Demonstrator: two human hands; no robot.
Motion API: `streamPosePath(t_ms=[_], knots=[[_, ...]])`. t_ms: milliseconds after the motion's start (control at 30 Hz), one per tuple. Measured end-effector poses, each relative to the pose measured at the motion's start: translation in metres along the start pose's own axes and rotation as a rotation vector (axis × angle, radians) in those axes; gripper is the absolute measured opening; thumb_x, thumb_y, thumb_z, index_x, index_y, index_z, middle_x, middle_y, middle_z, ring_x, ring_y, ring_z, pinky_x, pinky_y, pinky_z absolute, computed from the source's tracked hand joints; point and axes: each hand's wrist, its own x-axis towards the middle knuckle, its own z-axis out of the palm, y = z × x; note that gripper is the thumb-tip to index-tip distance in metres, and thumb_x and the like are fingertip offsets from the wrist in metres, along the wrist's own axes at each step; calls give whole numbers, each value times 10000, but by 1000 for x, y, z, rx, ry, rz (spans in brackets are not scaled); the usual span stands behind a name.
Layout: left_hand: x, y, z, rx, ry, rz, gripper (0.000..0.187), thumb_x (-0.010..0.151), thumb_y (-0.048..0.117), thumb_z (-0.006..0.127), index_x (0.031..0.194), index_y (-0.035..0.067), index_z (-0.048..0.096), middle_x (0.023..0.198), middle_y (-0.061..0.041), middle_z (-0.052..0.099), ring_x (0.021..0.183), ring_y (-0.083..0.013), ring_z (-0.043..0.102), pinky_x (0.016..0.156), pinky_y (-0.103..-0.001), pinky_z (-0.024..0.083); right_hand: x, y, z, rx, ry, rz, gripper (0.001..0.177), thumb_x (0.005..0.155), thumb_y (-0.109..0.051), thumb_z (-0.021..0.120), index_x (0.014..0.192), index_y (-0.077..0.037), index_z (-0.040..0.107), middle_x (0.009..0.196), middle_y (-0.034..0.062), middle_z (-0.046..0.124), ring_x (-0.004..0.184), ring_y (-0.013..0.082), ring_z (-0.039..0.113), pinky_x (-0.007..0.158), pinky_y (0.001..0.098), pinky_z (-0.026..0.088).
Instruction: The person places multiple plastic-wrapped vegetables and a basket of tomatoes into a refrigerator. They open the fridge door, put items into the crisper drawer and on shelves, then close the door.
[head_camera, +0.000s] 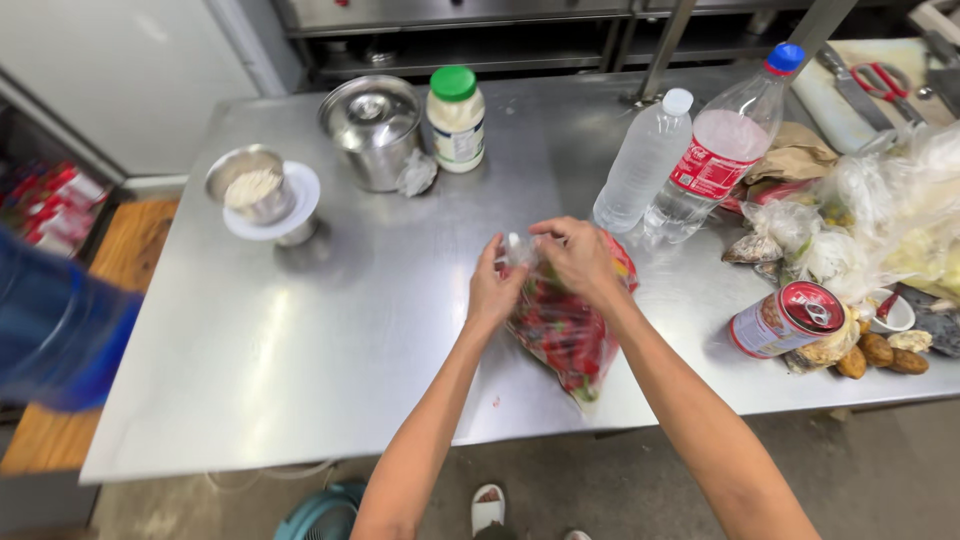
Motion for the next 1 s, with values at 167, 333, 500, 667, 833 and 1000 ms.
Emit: streamPosePath(t_ms=[167, 333, 500, 667, 833, 1000], knots=[[18, -7, 2, -96, -58, -145, 294, 909, 183, 702, 1144, 9, 734, 883, -44, 763, 790, -117, 701, 726, -276, 561, 6, 16, 14, 17, -144, 63, 264, 904, -124, 692, 1155, -81, 760, 1022, 103, 779, 921, 187, 741, 849, 318, 568], [28, -5, -10, -205, -112, -253, 192, 940, 142, 703, 1061, 4, 759, 836, -53, 738, 710, -93, 633, 636, -254, 518, 13, 20, 10, 228, -254, 109, 299, 915, -147, 700, 1205, -77, 726, 1019, 31, 747, 895, 137, 719, 818, 303, 588], [26, 8, -9, -309, -134, -121, 149, 897, 110, 724, 1006, 8, 721, 852, -20, 727, 735, -75, 634, 648, -246, 526, 25, 6, -3, 158, -325, 20, 247, 888, -170, 741, 1108, -56, 747, 949, 24, 731, 854, 119, 687, 779, 299, 563], [21, 35, -7, -81, -130, 64, 258, 803, 131, 806, 980, 7, 662, 794, -19, 696, 699, -80, 633, 634, -241, 537, 24, -8, -20, 138, -313, 111, 186, 899, -218, 743, 998, -60, 755, 886, 9, 731, 807, 95, 680, 740, 276, 552], [15, 44, 0, -81, -134, -110, 152, 932, 180, 742, 928, 30, 722, 747, -30, 689, 667, -90, 600, 589, -254, 481, 16, 4, -22, 60, -241, 262, 179, 937, -212, 661, 1016, -79, 749, 827, 40, 715, 761, 101, 653, 708, 286, 521], [10, 38, 6, -226, -79, -126, 98, 918, 139, 726, 944, 45, 715, 792, -4, 723, 704, -75, 635, 621, -243, 513, 12, 9, -20, 377, -247, 201, 232, 924, -228, 631, 1092, -78, 689, 899, 14, 690, 816, 82, 637, 724, 271, 523]])
